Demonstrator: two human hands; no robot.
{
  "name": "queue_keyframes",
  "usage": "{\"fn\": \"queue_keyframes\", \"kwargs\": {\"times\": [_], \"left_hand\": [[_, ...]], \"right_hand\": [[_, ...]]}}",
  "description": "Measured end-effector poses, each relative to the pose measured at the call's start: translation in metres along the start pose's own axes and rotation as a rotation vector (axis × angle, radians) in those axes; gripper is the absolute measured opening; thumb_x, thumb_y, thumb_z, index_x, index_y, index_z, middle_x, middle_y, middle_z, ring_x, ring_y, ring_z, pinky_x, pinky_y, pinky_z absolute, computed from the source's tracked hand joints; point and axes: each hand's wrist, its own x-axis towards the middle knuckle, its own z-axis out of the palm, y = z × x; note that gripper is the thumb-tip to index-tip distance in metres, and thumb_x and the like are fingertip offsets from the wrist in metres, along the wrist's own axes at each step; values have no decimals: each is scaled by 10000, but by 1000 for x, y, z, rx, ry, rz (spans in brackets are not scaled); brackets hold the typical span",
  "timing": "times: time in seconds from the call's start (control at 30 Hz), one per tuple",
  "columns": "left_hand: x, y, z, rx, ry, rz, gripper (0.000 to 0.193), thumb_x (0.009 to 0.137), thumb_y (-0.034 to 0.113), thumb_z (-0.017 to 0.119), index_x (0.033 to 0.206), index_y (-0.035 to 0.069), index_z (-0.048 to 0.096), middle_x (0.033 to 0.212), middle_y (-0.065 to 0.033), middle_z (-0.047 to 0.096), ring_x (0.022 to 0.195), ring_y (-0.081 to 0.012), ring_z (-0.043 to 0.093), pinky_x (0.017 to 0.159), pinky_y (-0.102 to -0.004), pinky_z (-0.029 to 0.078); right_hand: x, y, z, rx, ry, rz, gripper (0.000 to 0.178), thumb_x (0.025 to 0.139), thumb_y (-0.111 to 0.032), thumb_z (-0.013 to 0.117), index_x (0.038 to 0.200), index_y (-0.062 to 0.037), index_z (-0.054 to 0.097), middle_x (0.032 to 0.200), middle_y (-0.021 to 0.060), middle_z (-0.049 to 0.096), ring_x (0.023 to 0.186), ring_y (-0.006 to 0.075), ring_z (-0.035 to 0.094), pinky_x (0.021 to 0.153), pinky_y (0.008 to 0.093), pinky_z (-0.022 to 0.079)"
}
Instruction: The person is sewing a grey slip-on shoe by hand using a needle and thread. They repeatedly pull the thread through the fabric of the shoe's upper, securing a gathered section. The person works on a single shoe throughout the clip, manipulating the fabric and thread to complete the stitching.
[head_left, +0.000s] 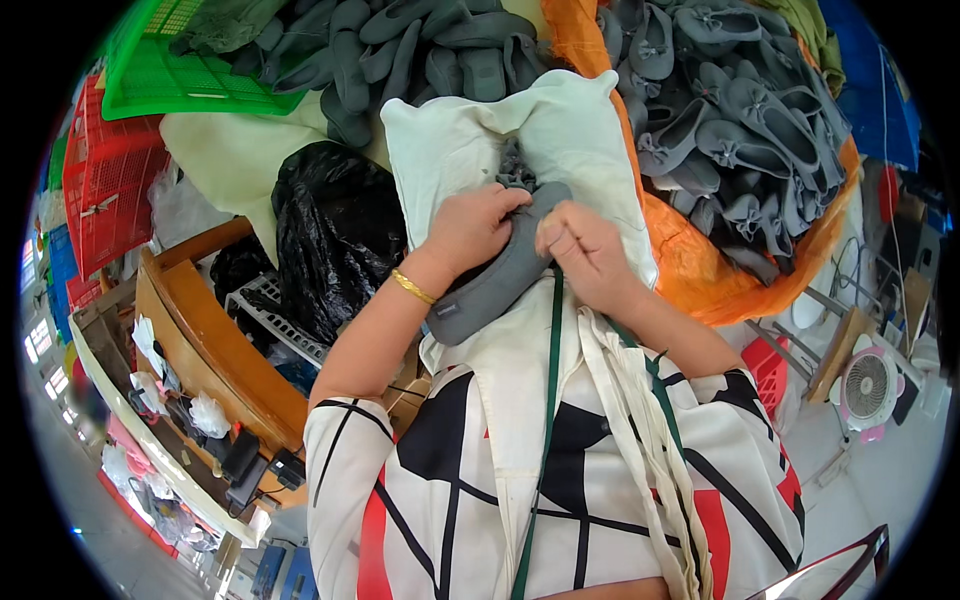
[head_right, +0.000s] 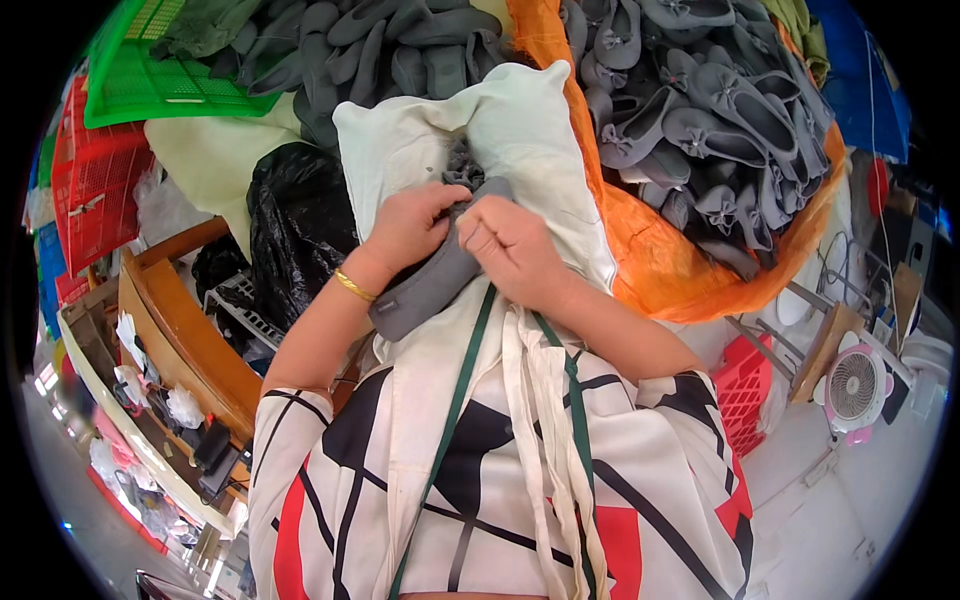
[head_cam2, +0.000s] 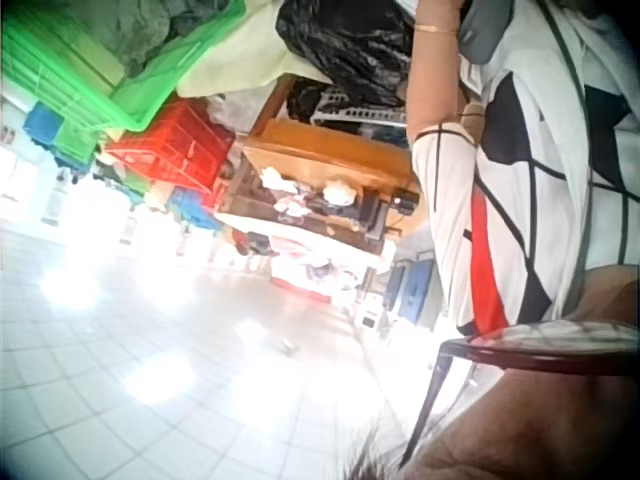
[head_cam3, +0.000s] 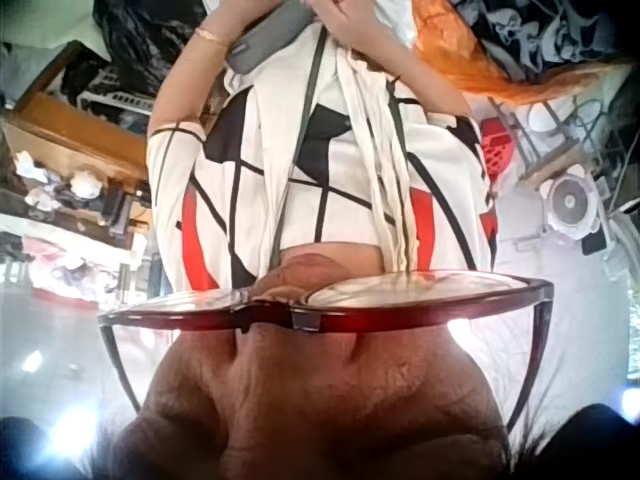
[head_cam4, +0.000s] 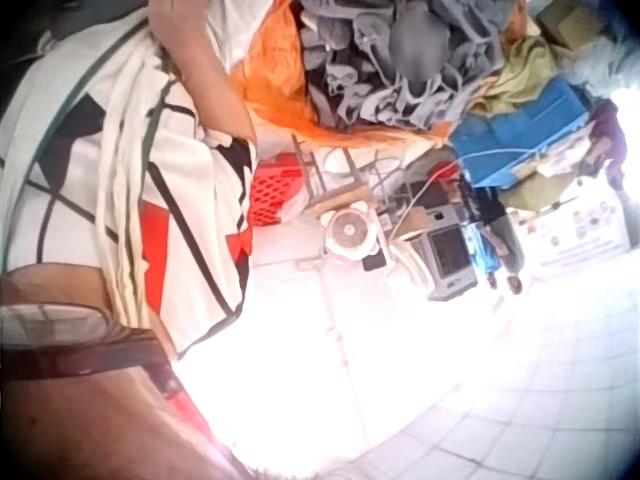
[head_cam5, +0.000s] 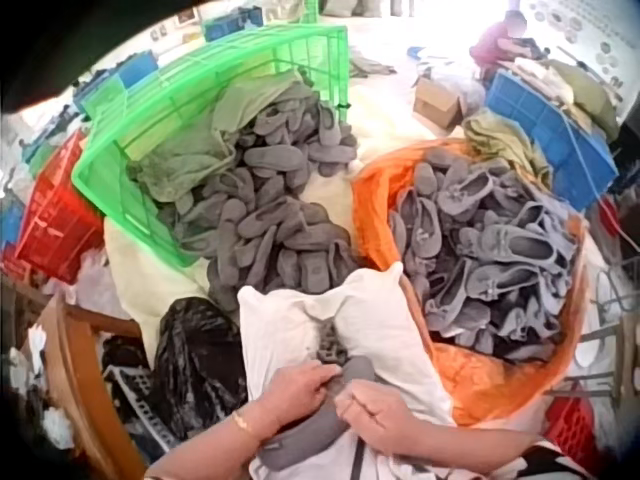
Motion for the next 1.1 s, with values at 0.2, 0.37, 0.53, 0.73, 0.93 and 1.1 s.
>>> {"fn": "queue_keyframes", "kwargs": {"times": [0.2, 0.37, 0.53, 0.73, 0.93, 1.1], "left_hand": [[11, 32, -36, -146, 109, -188, 218, 823, 97, 654, 1027, 27, 688, 786, -99, 632, 668, -193, 566, 652, -315, 492], [14, 44, -16, -115, -177, -415, 273, 850, 259, 690, 764, 1, 677, 722, -185, 645, 588, -321, 596, 564, -397, 462], [4, 31, -9, -807, -173, -756, 184, 872, 205, 737, 835, 32, 685, 715, 8, 629, 575, -73, 528, 507, -239, 413], [-11, 19, 2, -1331, 20, -837, 149, 909, 172, 722, 852, 51, 656, 797, -7, 647, 600, -58, 533, 497, -191, 406], [-9, 26, -6, -1365, -54, -851, 147, 934, 161, 685, 844, 55, 639, 744, -16, 656, 531, -68, 522, 477, -194, 416], [-15, 34, -8, -662, -87, -607, 128, 950, 153, 657, 877, 52, 629, 712, 17, 607, 556, -24, 479, 471, -188, 387]], "right_hand": [[13, -3, -32, -418, 139, -359, 55, 879, -75, 667, 878, -32, 633, 709, 88, 545, 625, 261, 539, 569, 340, 443], [11, -6, -24, -498, 43, -517, 98, 803, -70, 725, 844, -42, 640, 678, 83, 529, 585, 269, 522, 528, 362, 440], [-7, -4, -58, -491, -92, -287, 78, 803, -64, 717, 850, -44, 658, 729, 85, 587, 621, 244, 570, 567, 329, 460], [-20, 11, -113, -257, 85, 501, 89, 934, -83, 607, 927, -6, 649, 841, 19, 654, 762, 87, 617, 694, 252, 482], [4, 16, -64, -346, -82, 118, 71, 879, -93, 654, 935, -50, 660, 842, 57, 660, 751, 193, 649, 664, 301, 503], [22, 11, -36, -744, -214, -112, 39, 823, -114, 680, 848, -94, 658, 789, 63, 578, 764, 245, 612, 637, 354, 489]]}}
